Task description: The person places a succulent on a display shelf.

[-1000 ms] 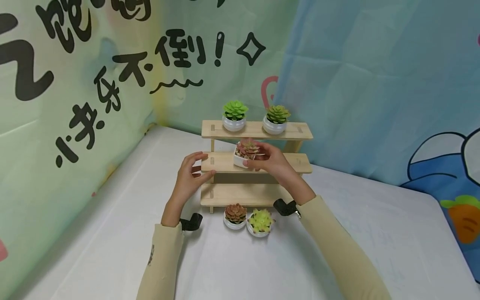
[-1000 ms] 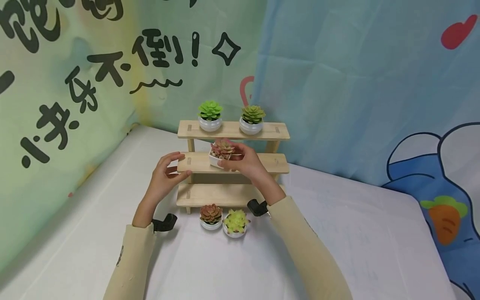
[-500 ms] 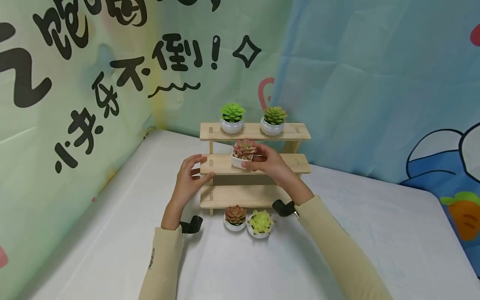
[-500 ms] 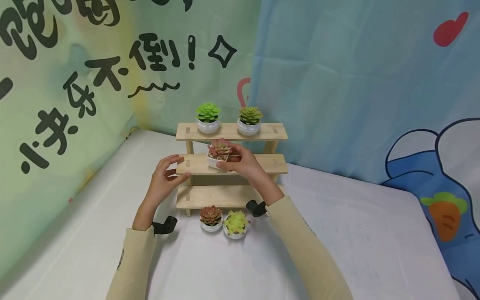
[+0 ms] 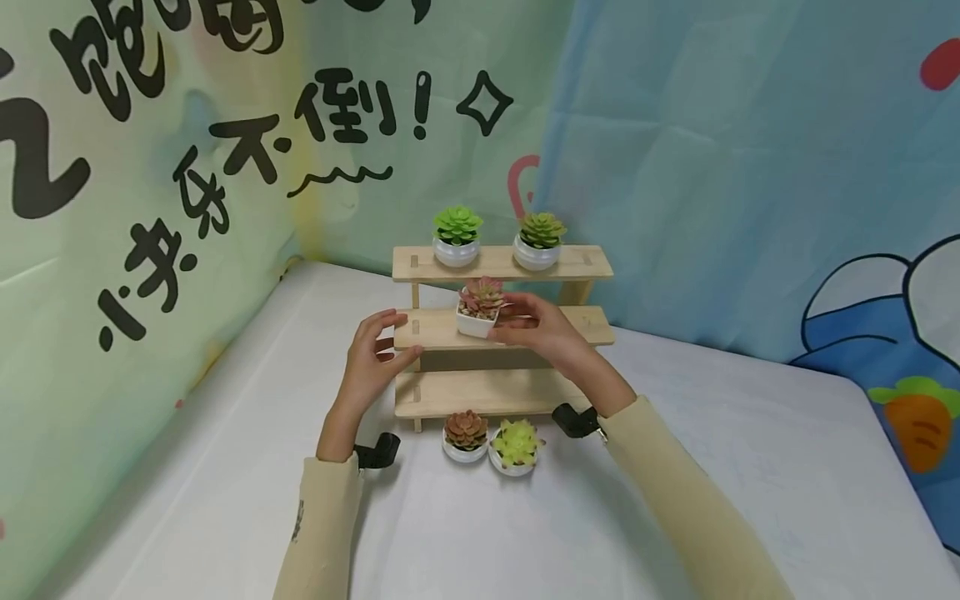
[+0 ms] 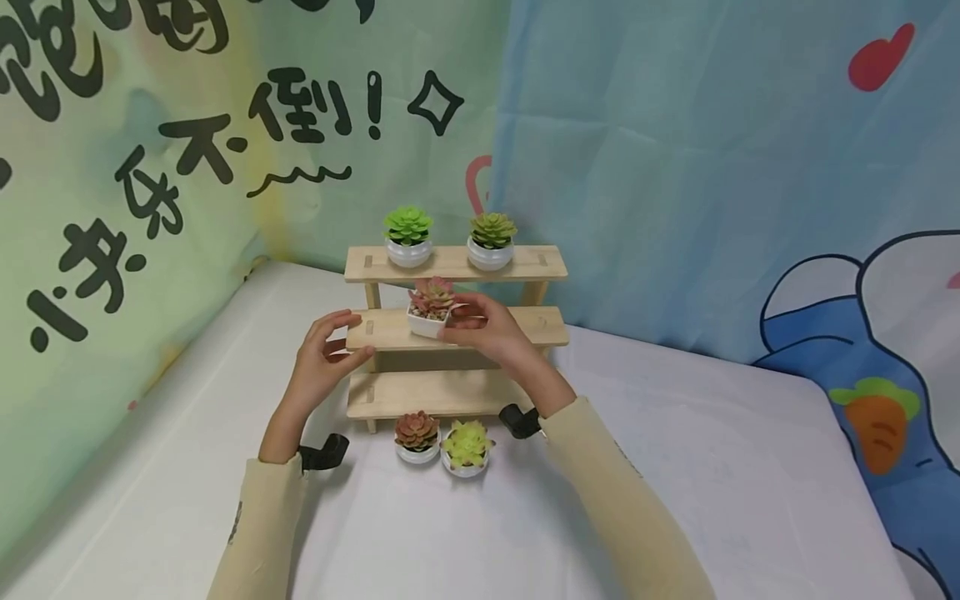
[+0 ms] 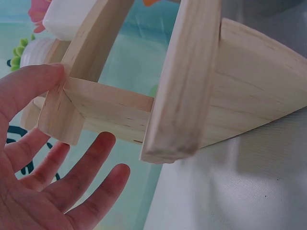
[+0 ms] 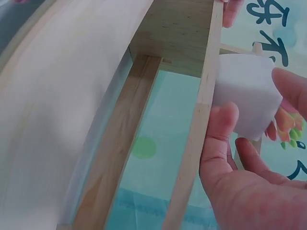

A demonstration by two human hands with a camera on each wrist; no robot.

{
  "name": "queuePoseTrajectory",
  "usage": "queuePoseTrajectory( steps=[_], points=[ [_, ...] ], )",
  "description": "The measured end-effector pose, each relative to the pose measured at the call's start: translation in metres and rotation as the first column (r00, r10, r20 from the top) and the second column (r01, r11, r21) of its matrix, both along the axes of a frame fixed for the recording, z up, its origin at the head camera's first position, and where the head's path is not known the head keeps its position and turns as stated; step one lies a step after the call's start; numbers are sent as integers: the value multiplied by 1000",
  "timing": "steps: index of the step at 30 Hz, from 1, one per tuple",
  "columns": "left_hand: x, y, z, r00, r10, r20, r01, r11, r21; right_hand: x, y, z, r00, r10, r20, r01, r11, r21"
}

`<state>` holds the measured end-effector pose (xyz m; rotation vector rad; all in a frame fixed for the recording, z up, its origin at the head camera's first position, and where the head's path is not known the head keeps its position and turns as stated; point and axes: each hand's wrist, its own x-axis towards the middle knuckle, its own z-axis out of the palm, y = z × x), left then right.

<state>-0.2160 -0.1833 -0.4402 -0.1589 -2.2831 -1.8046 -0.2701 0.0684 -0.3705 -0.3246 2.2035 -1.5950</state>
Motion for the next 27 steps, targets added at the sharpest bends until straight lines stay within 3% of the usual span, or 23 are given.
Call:
queuePoseTrajectory(
  steps=[15,27],
  points=[
    [-1,0,0,999,0,35,0,1000,-3,27,26,-5,999,16,-45,-18,999,-47],
    [0,0,2,999,1,37,0,1000,-7,50,47,-26,1000,-5,-27,3,997,-73]
  ],
)
